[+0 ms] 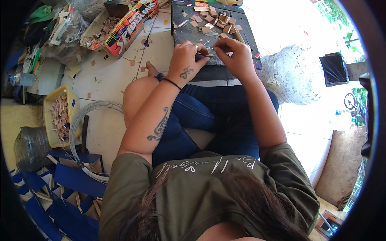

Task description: The person sits on the floor and repeatedly picks up small wooden blocks and metal pins, then uses a hammer to drive the pins into the blocks. The person works one item at a time, placing each finished piece aside on the work surface.

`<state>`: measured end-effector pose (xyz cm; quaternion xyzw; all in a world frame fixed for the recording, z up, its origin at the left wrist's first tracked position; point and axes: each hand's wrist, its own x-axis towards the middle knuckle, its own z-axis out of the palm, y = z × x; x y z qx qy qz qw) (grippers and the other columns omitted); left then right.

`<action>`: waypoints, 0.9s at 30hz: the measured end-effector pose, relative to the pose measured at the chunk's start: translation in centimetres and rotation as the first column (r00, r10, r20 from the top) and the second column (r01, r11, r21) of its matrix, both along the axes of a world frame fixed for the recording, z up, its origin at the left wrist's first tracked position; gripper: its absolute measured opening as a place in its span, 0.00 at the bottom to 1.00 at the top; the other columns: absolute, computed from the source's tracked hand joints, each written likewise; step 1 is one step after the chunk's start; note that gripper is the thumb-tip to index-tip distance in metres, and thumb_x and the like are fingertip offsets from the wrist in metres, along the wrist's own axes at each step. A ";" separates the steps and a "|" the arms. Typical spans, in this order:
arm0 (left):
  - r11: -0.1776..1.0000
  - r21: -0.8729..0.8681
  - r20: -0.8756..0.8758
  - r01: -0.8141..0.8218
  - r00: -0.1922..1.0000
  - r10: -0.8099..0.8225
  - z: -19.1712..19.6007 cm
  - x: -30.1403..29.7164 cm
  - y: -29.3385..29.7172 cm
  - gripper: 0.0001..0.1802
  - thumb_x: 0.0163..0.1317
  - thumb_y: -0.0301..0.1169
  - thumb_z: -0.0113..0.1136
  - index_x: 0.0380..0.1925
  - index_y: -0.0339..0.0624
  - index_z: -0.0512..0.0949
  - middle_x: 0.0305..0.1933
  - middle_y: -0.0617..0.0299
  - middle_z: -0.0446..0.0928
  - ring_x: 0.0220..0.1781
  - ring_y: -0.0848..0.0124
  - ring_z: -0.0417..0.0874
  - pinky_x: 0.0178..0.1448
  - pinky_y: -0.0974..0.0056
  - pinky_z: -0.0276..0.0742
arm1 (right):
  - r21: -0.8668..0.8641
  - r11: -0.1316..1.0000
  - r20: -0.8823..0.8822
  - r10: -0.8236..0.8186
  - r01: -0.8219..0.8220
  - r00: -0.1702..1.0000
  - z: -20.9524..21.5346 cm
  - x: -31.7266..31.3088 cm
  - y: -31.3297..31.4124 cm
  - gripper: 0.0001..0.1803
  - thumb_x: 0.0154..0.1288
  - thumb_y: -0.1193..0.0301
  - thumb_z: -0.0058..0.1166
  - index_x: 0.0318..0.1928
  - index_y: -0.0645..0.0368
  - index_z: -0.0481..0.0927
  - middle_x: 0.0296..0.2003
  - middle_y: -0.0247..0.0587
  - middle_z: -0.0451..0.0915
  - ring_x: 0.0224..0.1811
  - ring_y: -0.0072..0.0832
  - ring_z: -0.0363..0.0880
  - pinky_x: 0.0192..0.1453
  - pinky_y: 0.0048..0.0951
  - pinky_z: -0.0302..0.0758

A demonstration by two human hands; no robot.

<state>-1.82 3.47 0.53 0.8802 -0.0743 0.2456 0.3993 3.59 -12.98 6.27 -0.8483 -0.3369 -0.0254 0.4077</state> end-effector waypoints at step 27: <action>1.000 0.010 -0.014 -0.003 1.000 0.003 0.1 0.0 0.0 0.10 0.47 0.32 0.72 0.31 0.47 0.83 0.27 0.62 0.78 0.32 0.65 0.81 0.47 0.61 0.70 | 0.019 0.999 0.102 0.034 -0.036 0.994 -0.2 -0.4 -0.2 0.06 0.57 0.76 0.58 0.36 0.63 0.82 0.31 0.44 0.84 0.33 0.35 0.84 0.40 0.31 0.79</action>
